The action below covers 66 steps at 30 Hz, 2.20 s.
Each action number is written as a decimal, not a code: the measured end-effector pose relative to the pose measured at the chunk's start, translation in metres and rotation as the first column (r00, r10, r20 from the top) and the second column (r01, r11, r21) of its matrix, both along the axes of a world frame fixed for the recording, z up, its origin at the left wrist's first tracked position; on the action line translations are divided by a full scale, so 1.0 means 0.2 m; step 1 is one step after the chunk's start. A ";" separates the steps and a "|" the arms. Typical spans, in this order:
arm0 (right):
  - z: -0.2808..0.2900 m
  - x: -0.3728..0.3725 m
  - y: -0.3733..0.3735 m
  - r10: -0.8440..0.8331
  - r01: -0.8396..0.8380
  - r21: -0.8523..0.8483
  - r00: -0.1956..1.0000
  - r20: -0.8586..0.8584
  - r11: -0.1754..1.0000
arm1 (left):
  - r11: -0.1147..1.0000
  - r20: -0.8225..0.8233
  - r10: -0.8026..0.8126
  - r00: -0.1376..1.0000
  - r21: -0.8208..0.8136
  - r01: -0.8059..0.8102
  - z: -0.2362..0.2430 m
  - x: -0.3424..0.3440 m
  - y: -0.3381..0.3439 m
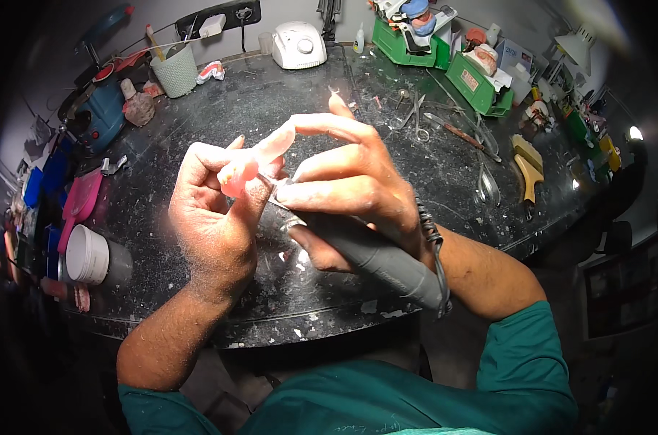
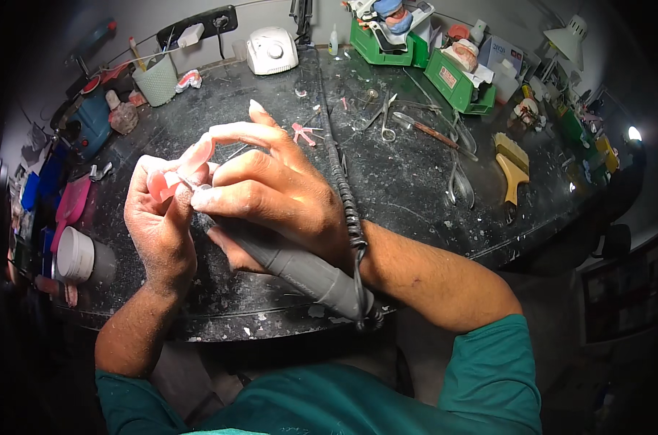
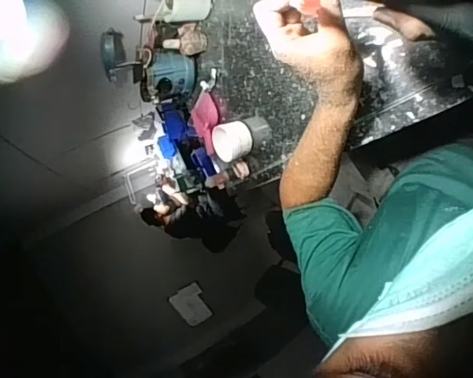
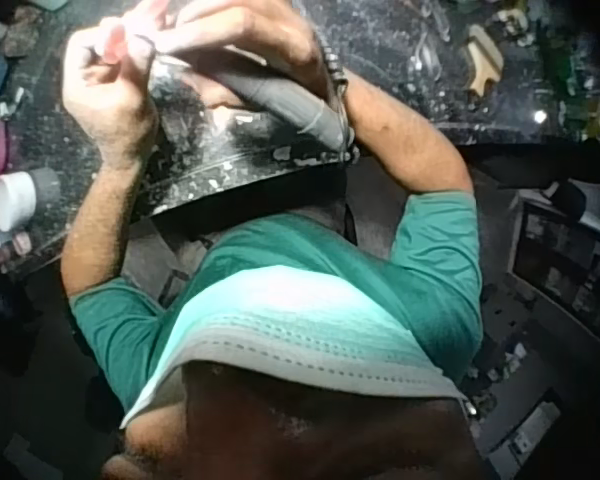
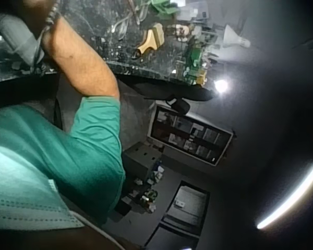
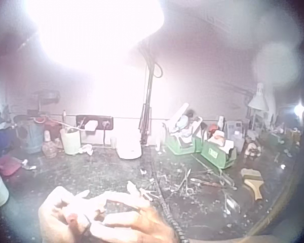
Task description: The person shapes and trims a dental prosthesis using a handheld rotary tool, rotating the prosthesis to grind along its edges and surfaces.
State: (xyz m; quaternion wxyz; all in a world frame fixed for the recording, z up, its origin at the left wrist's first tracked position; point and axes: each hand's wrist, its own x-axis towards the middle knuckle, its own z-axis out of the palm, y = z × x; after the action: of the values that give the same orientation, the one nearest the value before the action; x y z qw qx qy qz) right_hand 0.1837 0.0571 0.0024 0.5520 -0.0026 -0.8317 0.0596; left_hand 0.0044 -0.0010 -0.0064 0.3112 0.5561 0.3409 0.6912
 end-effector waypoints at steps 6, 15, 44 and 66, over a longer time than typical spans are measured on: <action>0.00 -0.02 0.00 0.002 -0.003 -0.026 1.000 -0.027 1.000 | 0.999 -0.061 0.047 0.997 0.012 -0.046 0.00 0.00 0.01; -0.01 -0.01 0.01 0.060 -0.065 -0.066 0.995 -0.077 0.996 | 0.996 0.043 -0.010 0.999 -0.085 0.013 0.03 0.03 -0.01; 0.00 0.00 0.01 0.044 -0.045 -0.065 0.999 -0.011 0.997 | 0.999 -0.052 0.039 0.998 -0.012 -0.039 -0.01 -0.03 0.01; -0.03 -0.01 0.04 0.077 -0.082 -0.097 0.996 -0.052 0.992 | 0.991 0.136 -0.070 0.988 -0.103 0.084 0.02 -0.01 0.01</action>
State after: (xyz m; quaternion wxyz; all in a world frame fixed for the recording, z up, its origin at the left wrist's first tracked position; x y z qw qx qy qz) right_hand 0.1826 0.0645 -0.0042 0.5682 0.0046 -0.8137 0.1227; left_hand 0.0027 0.0005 -0.0015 0.3894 0.5040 0.3349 0.6944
